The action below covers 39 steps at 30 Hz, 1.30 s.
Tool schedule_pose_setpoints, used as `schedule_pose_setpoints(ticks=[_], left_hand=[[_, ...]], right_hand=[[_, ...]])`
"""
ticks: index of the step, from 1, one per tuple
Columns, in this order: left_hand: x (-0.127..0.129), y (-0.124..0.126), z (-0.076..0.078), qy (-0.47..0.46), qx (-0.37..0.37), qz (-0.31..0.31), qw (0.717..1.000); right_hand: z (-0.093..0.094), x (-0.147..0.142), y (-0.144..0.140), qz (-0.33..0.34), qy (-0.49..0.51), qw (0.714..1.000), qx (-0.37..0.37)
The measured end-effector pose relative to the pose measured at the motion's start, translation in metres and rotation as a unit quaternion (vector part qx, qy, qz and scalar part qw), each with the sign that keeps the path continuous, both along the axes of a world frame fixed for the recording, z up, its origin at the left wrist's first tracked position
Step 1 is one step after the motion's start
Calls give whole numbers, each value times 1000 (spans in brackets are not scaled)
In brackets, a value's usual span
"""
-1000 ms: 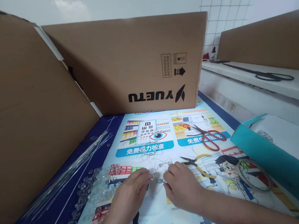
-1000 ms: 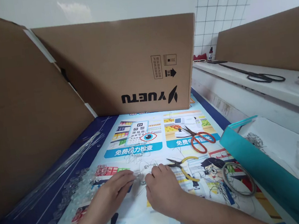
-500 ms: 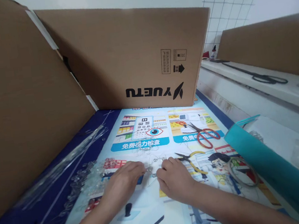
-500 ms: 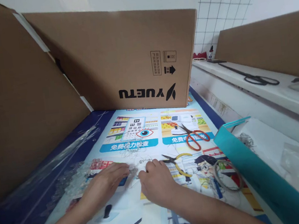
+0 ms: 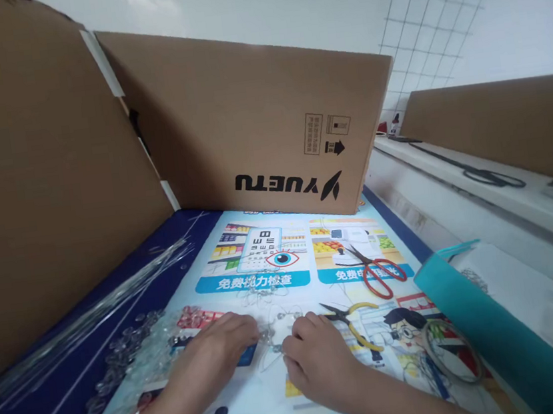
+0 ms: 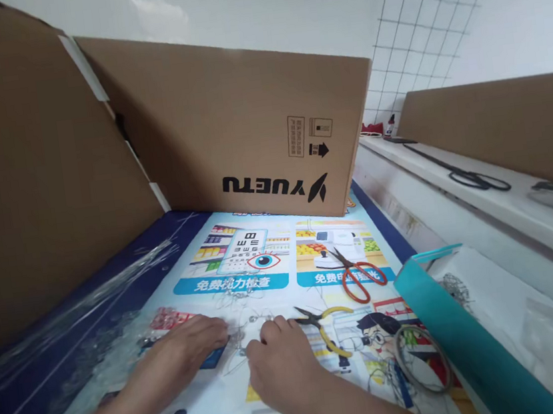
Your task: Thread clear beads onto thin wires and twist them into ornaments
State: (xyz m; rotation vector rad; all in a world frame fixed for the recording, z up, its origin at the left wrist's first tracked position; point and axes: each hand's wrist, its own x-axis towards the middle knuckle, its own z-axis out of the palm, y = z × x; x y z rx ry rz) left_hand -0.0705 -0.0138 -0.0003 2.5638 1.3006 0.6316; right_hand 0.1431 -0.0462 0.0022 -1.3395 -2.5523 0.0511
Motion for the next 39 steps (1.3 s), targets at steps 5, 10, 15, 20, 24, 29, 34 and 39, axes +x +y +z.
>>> schedule_pose_setpoints(ticks=[5,10,15,20,24,29,34,39], left_hand=[[2,-2,11,36,-23,-16,999],[-1,4,3,28,-33,-12,999],[-8,3,-2,-5,-55,29,998],[-3,-8,0,-11,-24,72,997],[7,-13,-3,11,-4,57,998],[12,-12,-5,28,-5,44,999],[7,-5,-10,62,12,31,998],[2,5,-19,64,22,46,997]], right_hand=[[2,0,0,-3,14,1000,-13],[2,-1,-3,-8,28,999,-14],[5,14,4,-3,126,992,-2],[6,31,21,-45,171,984,5],[3,29,25,-46,148,988,-13],[-2,25,25,-55,122,991,-18],[-4,25,26,-53,109,993,-7],[-6,20,32,-47,118,992,-19]])
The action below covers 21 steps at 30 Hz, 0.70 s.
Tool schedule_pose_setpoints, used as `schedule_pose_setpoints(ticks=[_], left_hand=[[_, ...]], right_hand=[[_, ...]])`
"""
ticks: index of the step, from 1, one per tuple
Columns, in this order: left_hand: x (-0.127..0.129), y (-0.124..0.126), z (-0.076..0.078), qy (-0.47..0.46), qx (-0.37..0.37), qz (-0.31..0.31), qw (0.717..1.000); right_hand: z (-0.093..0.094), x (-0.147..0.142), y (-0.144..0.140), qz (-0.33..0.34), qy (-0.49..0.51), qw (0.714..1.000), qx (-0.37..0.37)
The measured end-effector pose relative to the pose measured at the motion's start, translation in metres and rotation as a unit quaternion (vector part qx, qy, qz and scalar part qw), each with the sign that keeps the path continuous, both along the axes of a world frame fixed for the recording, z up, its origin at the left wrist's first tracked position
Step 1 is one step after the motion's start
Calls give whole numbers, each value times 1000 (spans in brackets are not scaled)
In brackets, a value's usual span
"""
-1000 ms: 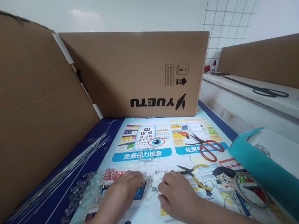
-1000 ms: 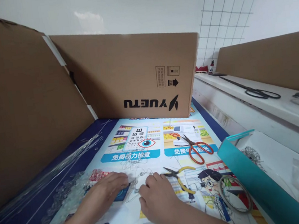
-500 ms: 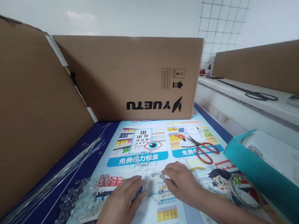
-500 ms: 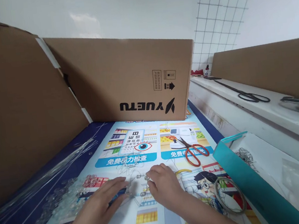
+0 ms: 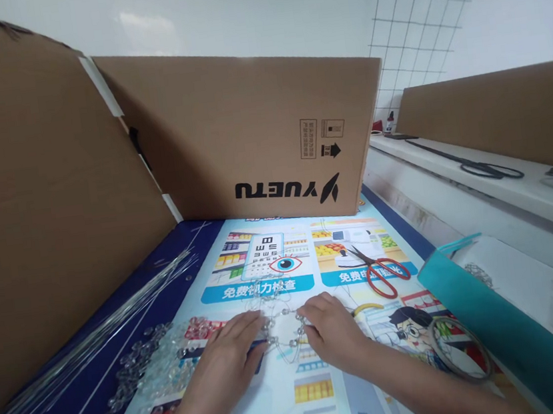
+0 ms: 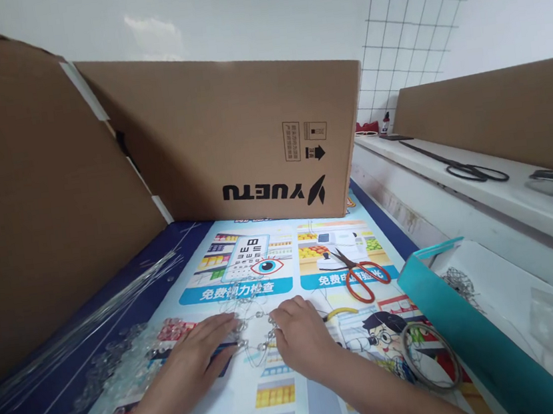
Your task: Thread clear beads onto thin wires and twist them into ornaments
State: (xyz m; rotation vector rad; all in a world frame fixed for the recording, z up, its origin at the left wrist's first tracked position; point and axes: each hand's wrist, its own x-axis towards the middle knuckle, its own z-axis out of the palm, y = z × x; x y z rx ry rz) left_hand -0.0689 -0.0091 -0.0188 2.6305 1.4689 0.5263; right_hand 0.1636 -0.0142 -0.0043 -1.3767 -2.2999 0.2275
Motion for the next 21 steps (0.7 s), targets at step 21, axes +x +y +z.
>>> schedule_pose_setpoints(ticks=[21], left_hand=[[-2,-8,4,-23,-1,-6,1000]], right_hand=[[13,-14,19,89,-19,996,-14]])
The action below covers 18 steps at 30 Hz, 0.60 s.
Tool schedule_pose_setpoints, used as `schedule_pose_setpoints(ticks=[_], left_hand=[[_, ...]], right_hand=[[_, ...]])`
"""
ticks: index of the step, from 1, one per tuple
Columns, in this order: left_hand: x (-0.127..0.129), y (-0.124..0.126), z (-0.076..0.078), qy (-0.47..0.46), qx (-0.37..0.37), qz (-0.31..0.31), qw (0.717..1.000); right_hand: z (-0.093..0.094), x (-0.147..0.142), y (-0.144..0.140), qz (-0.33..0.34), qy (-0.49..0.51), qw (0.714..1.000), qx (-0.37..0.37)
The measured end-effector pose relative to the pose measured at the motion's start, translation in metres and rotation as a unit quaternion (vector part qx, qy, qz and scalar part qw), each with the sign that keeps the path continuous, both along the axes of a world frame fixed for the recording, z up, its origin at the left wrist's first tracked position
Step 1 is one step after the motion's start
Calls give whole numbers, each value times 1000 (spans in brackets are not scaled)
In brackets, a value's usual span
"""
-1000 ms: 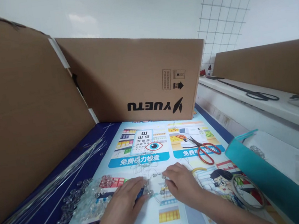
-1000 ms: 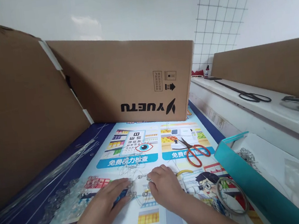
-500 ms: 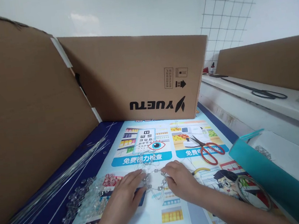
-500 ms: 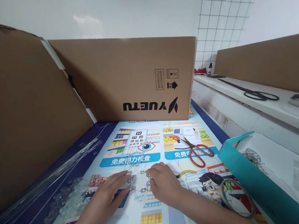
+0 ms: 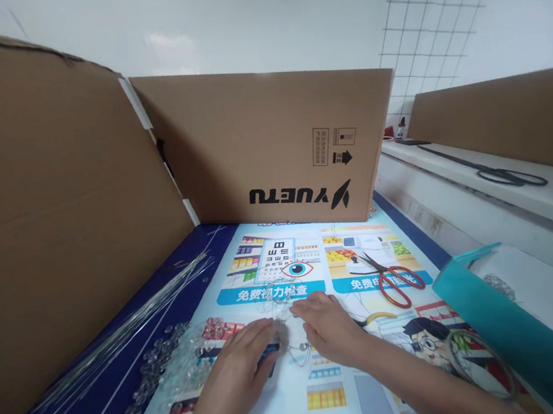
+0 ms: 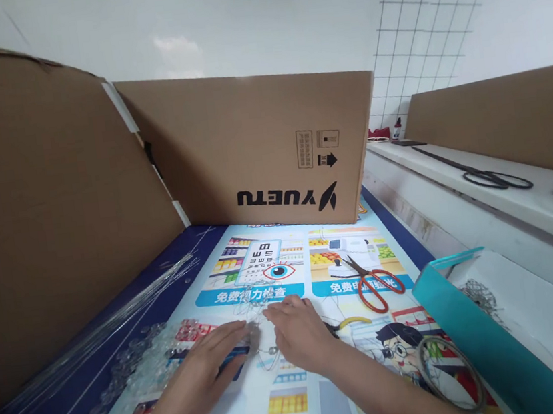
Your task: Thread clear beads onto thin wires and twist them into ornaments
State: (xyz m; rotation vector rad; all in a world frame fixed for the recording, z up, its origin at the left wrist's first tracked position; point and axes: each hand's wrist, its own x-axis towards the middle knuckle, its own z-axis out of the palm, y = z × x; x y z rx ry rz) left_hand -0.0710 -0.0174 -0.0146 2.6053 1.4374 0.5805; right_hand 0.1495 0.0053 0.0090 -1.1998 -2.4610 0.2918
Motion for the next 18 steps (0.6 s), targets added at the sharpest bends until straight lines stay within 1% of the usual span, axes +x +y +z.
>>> schedule_pose_setpoints(ticks=[3,10,18], left_hand=[[-1,1,-3,6,-4,-1,1000],[-1,1,-7,19,-7,-1,1000],[1,-2,-5,40,-15,5,999]], right_hand=[[0,2,-1,-6,-8,1000,-8],[0,0,-3,-18,-28,999,9],[-3,0,-3,-17,-36,999,25]])
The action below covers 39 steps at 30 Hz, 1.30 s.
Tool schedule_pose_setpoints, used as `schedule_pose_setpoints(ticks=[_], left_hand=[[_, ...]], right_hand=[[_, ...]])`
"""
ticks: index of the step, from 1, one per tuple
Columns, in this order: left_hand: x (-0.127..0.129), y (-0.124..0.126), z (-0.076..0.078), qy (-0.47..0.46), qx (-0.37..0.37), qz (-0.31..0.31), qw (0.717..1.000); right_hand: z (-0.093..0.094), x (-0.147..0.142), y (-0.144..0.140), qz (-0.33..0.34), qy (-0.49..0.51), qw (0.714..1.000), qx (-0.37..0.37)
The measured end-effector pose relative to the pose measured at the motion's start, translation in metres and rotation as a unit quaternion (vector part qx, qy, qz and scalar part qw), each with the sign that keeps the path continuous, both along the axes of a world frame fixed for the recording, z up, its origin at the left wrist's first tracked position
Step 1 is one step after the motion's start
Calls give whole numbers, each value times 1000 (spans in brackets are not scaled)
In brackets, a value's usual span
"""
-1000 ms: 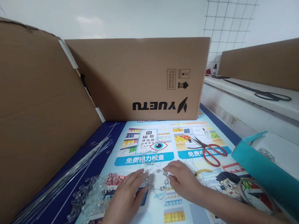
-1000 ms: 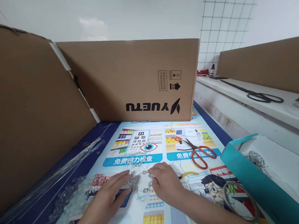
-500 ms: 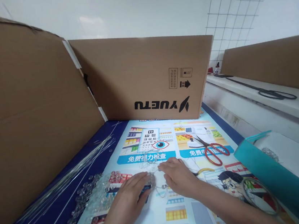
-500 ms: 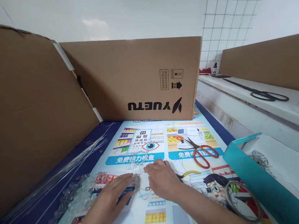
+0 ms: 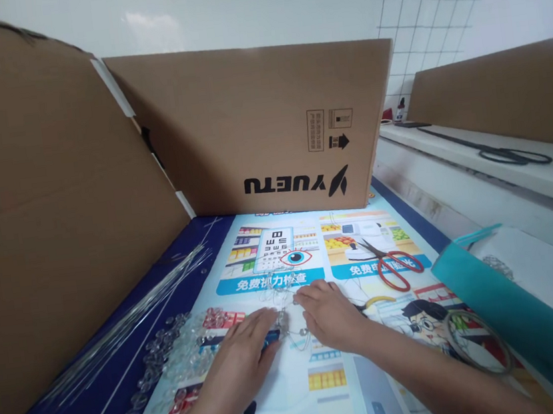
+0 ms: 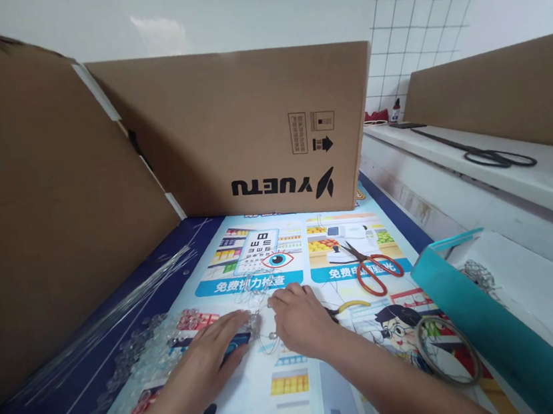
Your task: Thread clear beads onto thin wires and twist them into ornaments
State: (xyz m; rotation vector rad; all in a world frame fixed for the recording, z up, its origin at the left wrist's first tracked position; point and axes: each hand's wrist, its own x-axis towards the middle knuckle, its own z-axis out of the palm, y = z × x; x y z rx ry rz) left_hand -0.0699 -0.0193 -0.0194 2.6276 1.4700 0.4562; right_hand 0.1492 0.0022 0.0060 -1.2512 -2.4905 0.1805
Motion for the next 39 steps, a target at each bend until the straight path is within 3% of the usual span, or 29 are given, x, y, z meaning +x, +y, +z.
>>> schedule_pose_setpoints(ticks=[8,15,21,29,39], left_hand=[[-4,-3,-1,-9,-13,-18,1000],[-5,-5,17,-8,12,-40,999],[-7,-5,15,-20,44,-51,998],[-1,-10,23,-4,22,-35,999],[0,-12,19,-10,23,-42,999]], right_hand=[[-1,1,-3,-4,6,1000,4],[-7,14,3,-16,57,998,7],[-7,26,10,-32,14,999,9],[-5,23,12,-14,-6,1000,-26],[-4,20,10,0,-35,999,-29]])
